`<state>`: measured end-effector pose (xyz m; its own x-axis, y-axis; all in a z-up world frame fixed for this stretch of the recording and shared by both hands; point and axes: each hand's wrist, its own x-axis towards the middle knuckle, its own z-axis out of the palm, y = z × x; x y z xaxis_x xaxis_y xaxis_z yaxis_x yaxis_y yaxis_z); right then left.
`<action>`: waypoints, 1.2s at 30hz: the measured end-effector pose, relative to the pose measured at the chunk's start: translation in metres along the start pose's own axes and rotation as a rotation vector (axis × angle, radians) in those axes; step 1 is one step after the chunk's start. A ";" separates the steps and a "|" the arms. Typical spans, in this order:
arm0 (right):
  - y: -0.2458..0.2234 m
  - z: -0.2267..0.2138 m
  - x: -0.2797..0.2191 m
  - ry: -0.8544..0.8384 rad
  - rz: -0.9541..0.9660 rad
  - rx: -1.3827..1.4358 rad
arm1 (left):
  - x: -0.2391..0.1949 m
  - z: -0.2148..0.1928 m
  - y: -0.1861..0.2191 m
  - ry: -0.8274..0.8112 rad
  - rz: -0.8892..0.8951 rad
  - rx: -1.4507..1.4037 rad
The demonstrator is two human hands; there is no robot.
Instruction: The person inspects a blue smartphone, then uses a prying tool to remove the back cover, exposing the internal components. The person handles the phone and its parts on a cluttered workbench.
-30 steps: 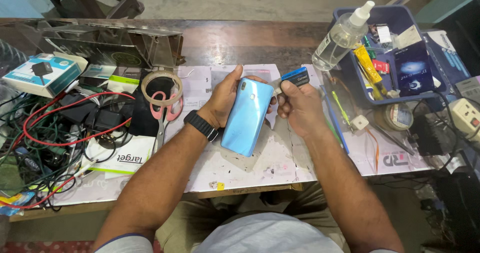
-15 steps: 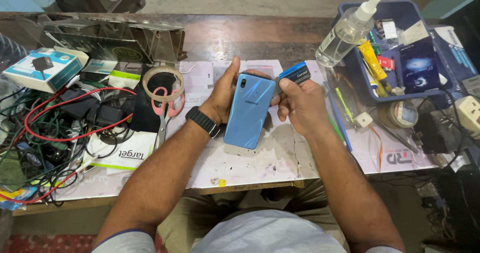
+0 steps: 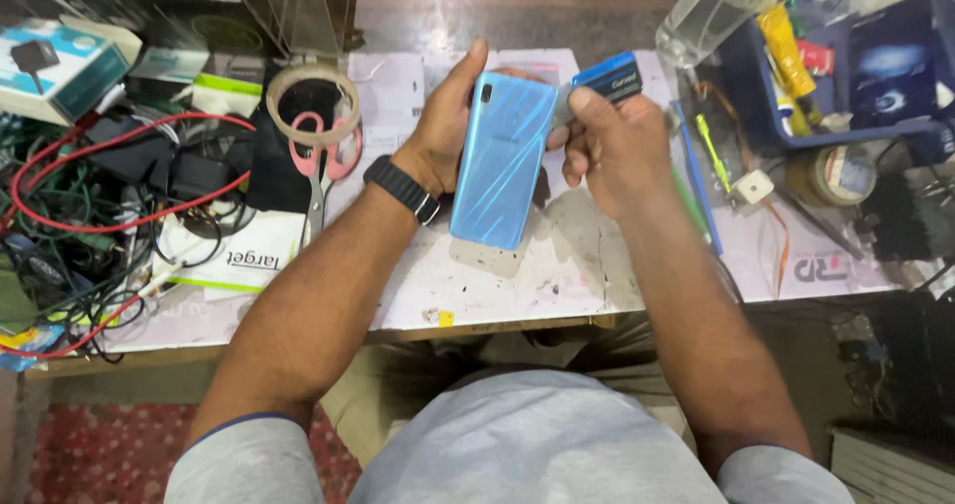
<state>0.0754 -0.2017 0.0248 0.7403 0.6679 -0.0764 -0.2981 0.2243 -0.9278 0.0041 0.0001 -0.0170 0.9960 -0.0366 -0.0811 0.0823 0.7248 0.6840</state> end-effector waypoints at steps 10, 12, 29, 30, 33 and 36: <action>0.004 -0.002 0.001 -0.025 -0.035 0.015 | 0.000 0.000 -0.001 -0.025 0.002 -0.026; 0.005 -0.004 0.001 0.004 -0.042 0.001 | 0.000 0.000 0.000 -0.022 0.008 -0.020; -0.004 -0.020 0.000 0.131 -0.029 0.000 | -0.009 0.005 0.008 -0.061 0.027 0.088; -0.003 -0.020 0.000 0.127 -0.025 -0.008 | -0.009 0.004 0.008 -0.056 0.025 0.112; -0.002 -0.022 0.003 0.135 -0.034 -0.014 | -0.008 0.006 0.007 -0.038 0.050 0.118; 0.001 -0.031 0.008 0.211 -0.057 0.027 | -0.008 0.005 0.008 -0.013 0.041 0.151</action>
<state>0.0996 -0.2181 0.0119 0.8652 0.4911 -0.1008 -0.2655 0.2783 -0.9231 -0.0029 0.0022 -0.0072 0.9990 -0.0181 -0.0421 0.0443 0.6145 0.7877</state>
